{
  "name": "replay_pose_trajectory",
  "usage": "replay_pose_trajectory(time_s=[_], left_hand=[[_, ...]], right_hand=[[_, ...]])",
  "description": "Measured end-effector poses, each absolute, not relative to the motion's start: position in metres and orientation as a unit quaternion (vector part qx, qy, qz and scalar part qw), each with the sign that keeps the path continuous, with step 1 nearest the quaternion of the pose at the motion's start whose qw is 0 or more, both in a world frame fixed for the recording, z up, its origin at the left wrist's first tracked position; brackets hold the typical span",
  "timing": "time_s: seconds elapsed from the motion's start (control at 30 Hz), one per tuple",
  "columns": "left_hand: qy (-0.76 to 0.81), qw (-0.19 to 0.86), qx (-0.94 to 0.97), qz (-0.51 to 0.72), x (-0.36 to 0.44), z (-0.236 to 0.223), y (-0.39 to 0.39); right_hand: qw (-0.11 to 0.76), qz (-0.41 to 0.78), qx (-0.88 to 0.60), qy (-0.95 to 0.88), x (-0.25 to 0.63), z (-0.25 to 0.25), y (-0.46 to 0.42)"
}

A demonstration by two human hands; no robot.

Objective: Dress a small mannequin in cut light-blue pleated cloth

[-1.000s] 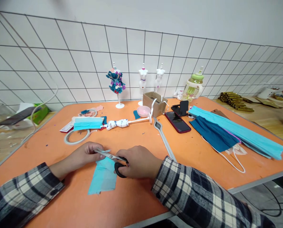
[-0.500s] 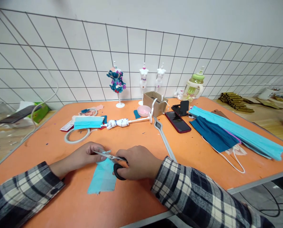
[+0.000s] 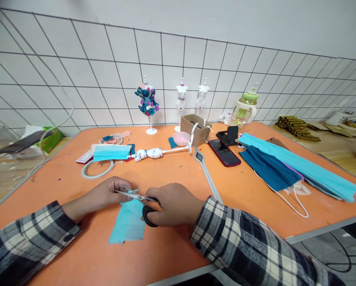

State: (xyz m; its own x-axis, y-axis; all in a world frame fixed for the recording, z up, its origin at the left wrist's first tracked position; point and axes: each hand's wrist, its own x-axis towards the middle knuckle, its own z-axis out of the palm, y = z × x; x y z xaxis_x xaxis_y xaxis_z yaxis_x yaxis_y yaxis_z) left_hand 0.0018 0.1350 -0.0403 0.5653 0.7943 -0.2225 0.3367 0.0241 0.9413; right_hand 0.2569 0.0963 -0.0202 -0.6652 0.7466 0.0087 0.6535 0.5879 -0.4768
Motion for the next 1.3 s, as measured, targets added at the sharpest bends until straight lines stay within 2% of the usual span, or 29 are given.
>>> replay_pose_trajectory(time_s=[1.1,1.3], left_hand=[[0.394,0.589,0.680,0.186,-0.0005,-0.0443,0.1382],[0.376,0.610,0.676,0.171,-0.0037,-0.0481,0.1392]], right_hand=[[0.124,0.220,-0.386,-0.887,0.2575,-0.0277,0.0975],[0.155,0.244,-0.402,-0.868,0.2590,-0.0290,0.1010]])
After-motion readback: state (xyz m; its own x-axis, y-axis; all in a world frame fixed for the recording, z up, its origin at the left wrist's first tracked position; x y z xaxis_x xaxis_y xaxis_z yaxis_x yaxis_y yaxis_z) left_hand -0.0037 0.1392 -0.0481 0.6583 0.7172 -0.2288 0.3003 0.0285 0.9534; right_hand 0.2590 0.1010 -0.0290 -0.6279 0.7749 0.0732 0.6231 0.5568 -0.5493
